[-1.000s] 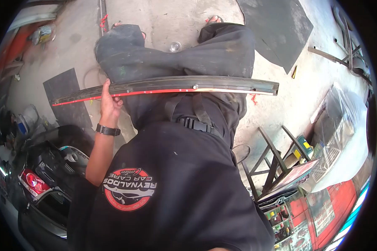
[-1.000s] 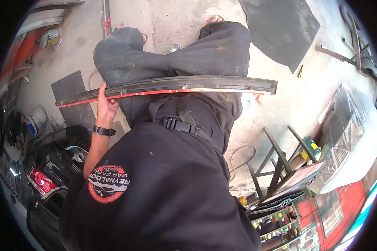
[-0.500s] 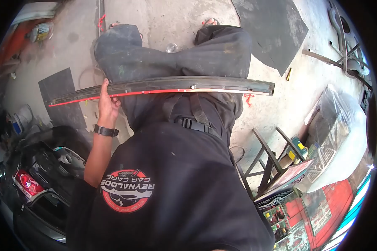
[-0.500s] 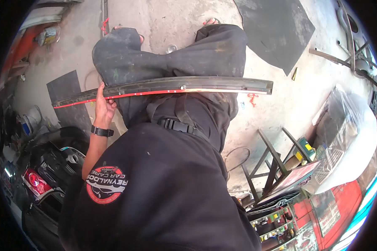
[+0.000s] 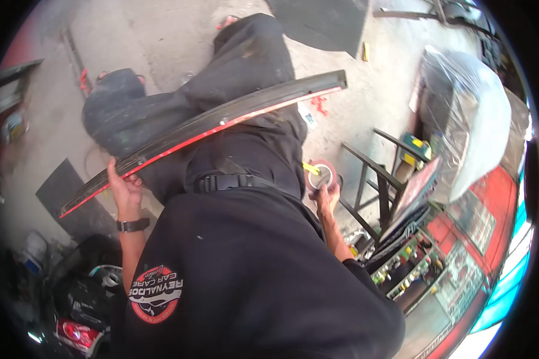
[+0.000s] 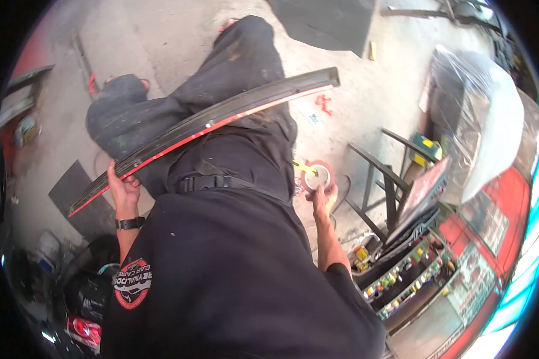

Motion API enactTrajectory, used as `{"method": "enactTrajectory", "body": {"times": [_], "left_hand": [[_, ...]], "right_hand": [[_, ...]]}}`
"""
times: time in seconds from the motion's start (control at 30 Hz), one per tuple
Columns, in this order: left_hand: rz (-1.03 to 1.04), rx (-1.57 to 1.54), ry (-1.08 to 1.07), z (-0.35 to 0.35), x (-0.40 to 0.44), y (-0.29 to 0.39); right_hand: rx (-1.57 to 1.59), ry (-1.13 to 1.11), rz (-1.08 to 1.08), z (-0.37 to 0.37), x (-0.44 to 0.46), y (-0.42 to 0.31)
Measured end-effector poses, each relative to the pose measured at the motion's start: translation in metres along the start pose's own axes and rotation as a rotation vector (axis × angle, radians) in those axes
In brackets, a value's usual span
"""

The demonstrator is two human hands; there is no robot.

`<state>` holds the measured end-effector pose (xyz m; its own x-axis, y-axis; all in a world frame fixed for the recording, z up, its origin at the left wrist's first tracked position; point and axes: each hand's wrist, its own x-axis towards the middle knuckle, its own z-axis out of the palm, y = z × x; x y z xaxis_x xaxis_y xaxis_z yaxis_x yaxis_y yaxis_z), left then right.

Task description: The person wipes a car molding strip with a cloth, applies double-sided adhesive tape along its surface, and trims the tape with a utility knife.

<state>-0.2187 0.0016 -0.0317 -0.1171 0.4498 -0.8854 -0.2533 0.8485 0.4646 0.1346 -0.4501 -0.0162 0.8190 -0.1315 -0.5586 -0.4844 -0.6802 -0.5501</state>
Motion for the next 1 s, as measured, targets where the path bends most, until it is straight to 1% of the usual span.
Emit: {"method": "enactTrajectory", "body": {"times": [0.03,0.1,0.17,0.27,0.37,0.4,0.53,0.57,0.67,0.7,0.77,0.83,0.87,0.97,1.0], "left_hand": [[-0.002,0.003,-0.013,-0.003,0.005,-0.002],[-0.002,0.008,0.004,-0.002,0.007,-0.003],[0.007,0.008,0.025,0.000,0.006,-0.006],[0.031,0.024,0.055,0.004,0.002,-0.006],[-0.003,0.082,0.060,-0.001,0.006,-0.001],[-0.007,0.115,0.058,-0.004,0.009,0.000],[-0.013,0.195,0.073,-0.005,0.006,0.005],[-0.027,0.211,0.071,-0.011,0.011,0.004],[-0.020,0.247,0.093,-0.020,0.022,0.002],[-0.009,0.257,0.110,-0.020,0.022,0.002],[0.008,0.268,0.151,-0.006,0.006,0.002],[0.055,0.297,0.165,0.014,-0.018,0.002],[0.071,0.358,0.161,0.008,-0.014,0.003],[0.257,0.438,0.169,0.011,-0.022,-0.005],[0.287,0.470,0.156,0.006,-0.018,-0.006]], "right_hand": [[0.081,-0.085,-0.041,-0.004,0.009,0.006],[0.020,-0.242,-0.050,0.010,0.021,0.010],[-0.314,-0.255,-0.019,0.037,0.003,-0.029],[-0.258,-0.268,-0.055,0.048,0.009,-0.020],[-0.284,-0.272,-0.005,0.052,0.008,-0.037],[-0.226,-0.305,-0.014,0.051,0.020,-0.020],[-0.110,-0.132,-0.132,0.058,0.058,0.011],[-0.050,-0.114,-0.118,0.056,0.064,0.007],[-0.026,0.047,-0.219,0.059,0.104,0.017],[-0.032,0.072,-0.205,0.060,0.115,0.015],[0.054,0.046,-0.085,0.057,0.113,-0.026],[0.158,0.018,-0.019,0.064,0.126,-0.030],[0.209,0.003,0.012,0.068,0.132,-0.030],[0.287,-0.032,0.053,0.082,0.146,-0.031],[0.323,-0.040,0.063,0.084,0.149,-0.034]]}}
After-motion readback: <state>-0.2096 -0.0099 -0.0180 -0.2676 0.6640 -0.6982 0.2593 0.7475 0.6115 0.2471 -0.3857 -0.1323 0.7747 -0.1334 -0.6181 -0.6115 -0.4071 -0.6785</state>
